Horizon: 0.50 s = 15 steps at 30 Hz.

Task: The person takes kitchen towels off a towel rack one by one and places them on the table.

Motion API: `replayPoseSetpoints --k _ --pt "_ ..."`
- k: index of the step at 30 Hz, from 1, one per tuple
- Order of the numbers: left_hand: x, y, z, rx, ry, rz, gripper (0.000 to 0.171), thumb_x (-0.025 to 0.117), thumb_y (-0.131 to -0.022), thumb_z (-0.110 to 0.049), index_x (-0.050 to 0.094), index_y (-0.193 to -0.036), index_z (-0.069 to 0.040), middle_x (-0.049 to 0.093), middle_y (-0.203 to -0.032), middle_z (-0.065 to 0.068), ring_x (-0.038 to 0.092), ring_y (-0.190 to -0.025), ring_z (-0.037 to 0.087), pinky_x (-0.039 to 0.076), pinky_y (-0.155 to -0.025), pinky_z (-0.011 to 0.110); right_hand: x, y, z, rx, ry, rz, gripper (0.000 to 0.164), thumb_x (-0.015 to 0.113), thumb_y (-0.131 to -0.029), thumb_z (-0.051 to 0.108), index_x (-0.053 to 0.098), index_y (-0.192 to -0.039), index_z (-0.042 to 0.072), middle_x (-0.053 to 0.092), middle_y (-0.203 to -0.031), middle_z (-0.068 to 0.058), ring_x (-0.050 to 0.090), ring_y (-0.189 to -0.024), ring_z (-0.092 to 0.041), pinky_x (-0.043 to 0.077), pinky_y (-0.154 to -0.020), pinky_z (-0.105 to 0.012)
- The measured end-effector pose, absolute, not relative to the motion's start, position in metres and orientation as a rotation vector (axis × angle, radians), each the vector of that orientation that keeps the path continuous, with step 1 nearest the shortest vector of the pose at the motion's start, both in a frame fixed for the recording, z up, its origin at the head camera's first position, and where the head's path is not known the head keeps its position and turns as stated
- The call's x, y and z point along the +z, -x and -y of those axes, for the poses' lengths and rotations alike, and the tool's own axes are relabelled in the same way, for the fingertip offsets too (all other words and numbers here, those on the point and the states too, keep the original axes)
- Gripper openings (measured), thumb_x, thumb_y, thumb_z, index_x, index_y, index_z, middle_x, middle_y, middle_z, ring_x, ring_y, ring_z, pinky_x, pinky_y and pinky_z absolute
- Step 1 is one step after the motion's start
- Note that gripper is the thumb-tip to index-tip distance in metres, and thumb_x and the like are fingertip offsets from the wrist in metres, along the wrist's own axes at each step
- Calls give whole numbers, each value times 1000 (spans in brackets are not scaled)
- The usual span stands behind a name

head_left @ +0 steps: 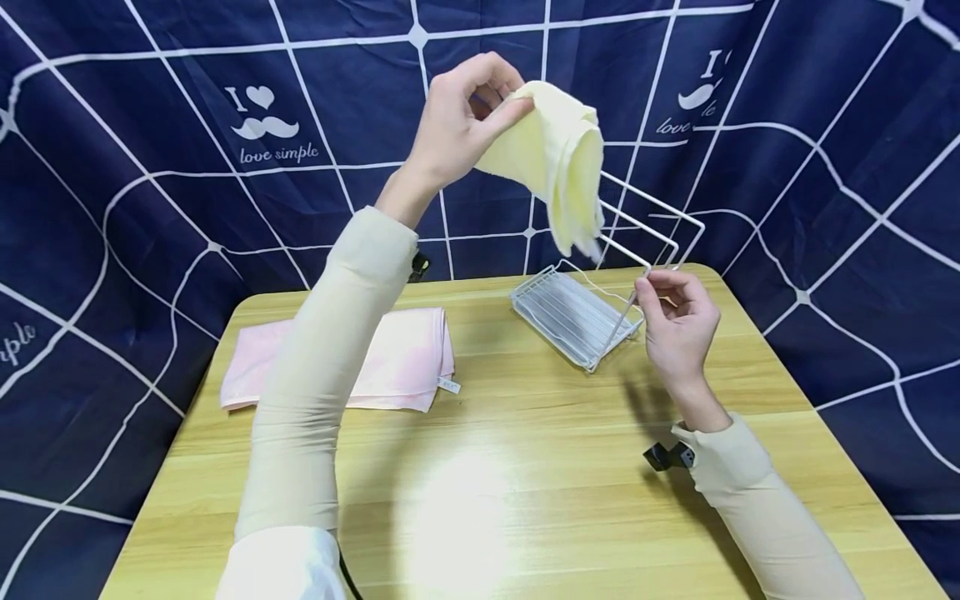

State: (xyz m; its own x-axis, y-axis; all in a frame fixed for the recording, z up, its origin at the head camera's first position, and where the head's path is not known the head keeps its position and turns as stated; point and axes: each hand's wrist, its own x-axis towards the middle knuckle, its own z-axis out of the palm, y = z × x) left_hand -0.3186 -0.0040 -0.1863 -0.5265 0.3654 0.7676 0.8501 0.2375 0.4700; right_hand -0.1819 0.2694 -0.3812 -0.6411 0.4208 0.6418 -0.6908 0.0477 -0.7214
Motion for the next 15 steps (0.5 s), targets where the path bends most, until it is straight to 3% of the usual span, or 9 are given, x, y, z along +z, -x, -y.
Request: replayPoseSetpoints --k 7,15 --pt "-183 306 25 -1230 1086 2035 12 74 -97 -14 73 -100 -2 63 -85 -11 58 -79 3 51 -75 19 -382 183 -270 1711 -286 1513 11 71 -90 -14 72 -98 -6 73 -88 3 71 -74 -4 57 -67 -13" --pt "-185 292 50 -1129 1048 2100 16 77 -96 -16 74 -99 0 66 -88 0 56 -75 3 46 -72 17 -383 183 -271 1718 -268 1512 11 71 -90 -14 73 -97 -5 74 -87 4 71 -74 -4 56 -67 -12"
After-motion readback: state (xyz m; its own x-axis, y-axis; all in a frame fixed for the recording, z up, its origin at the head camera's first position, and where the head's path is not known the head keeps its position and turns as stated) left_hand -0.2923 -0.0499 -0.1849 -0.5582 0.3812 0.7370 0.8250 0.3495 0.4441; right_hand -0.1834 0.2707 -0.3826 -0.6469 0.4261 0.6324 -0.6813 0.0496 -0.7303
